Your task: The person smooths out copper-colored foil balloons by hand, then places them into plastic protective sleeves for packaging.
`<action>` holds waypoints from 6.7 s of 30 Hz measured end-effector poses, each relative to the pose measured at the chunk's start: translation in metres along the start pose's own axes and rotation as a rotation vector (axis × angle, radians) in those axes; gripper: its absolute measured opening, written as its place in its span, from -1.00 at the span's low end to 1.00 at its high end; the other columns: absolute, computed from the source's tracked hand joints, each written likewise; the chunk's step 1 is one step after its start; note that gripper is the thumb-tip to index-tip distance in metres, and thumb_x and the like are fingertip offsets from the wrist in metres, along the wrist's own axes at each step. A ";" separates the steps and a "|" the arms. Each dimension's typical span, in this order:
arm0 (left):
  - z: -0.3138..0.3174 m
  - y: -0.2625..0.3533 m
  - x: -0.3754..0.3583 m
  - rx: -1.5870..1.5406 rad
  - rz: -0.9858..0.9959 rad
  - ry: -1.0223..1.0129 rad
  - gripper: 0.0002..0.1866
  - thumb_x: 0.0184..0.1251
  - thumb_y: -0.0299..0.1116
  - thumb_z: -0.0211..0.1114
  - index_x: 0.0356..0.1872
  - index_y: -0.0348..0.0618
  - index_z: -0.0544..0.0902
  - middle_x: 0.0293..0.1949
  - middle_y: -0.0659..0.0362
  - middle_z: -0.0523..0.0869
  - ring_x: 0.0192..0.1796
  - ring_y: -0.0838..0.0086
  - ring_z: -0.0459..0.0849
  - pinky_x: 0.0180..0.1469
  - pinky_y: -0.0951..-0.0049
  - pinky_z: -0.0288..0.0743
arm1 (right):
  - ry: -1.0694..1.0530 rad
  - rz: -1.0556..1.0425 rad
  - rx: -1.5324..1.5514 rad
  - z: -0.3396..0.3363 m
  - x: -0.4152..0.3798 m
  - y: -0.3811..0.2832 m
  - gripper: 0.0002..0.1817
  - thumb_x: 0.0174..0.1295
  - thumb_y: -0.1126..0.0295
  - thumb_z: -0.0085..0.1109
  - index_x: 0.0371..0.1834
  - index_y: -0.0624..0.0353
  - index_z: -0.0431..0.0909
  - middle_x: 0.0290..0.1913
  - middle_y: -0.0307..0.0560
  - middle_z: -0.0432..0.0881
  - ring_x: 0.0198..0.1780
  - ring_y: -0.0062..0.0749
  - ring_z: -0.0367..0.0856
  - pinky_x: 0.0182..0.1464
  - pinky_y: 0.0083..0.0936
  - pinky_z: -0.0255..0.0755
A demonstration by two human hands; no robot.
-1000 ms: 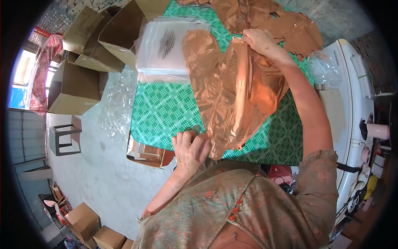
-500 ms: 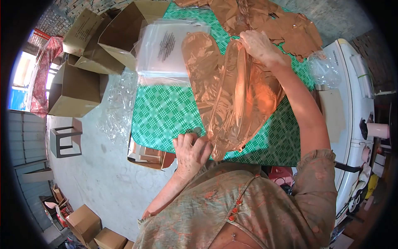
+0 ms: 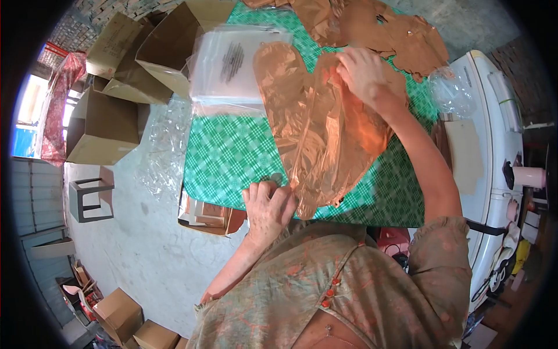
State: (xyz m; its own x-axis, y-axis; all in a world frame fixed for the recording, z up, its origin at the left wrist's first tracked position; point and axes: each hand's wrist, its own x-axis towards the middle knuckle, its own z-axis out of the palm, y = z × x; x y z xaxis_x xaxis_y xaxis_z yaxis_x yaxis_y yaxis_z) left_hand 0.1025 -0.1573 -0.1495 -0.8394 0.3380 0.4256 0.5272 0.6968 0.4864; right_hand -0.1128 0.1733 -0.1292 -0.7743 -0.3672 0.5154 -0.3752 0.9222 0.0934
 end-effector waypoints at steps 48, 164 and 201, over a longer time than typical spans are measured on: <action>0.062 0.003 0.091 0.011 0.304 -0.197 -0.07 0.44 0.09 0.25 0.61 -0.32 0.11 0.60 -0.24 0.13 0.65 -0.05 0.10 0.62 -0.07 0.00 | -0.412 0.153 0.048 -0.025 -0.087 -0.128 -0.29 0.40 -0.07 0.00 0.56 0.00 0.34 0.63 -0.04 0.13 0.66 0.00 -0.05 0.55 0.28 -0.10; 0.112 -0.023 0.176 0.312 0.295 -0.040 -0.42 0.56 0.01 0.05 0.47 -0.01 0.46 0.51 -0.08 0.37 0.56 0.03 0.27 0.56 -0.23 -0.03 | -0.184 0.224 0.369 -0.020 -0.086 -0.069 -0.29 0.47 0.01 0.04 0.55 0.20 0.23 0.48 0.19 0.32 0.55 0.12 0.15 0.61 0.05 -0.09; 0.136 0.001 0.196 0.160 0.335 -0.089 -0.38 0.58 -0.11 0.01 0.54 -0.20 0.32 0.54 -0.14 0.32 0.62 0.02 0.18 0.64 0.01 -0.04 | -0.374 0.284 0.114 -0.008 -0.069 -0.024 -0.29 0.55 0.00 -0.15 0.65 0.12 0.13 0.71 -0.09 0.04 0.73 -0.27 -0.17 0.65 0.16 -0.32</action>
State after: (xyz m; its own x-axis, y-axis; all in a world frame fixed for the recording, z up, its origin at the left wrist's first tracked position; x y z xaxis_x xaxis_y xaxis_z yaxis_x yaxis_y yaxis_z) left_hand -0.0794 -0.0048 -0.1695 -0.6356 0.6127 0.4697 0.7532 0.6255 0.2033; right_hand -0.0460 0.1772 -0.1602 -0.9766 -0.1403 0.1631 -0.1595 0.9809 -0.1114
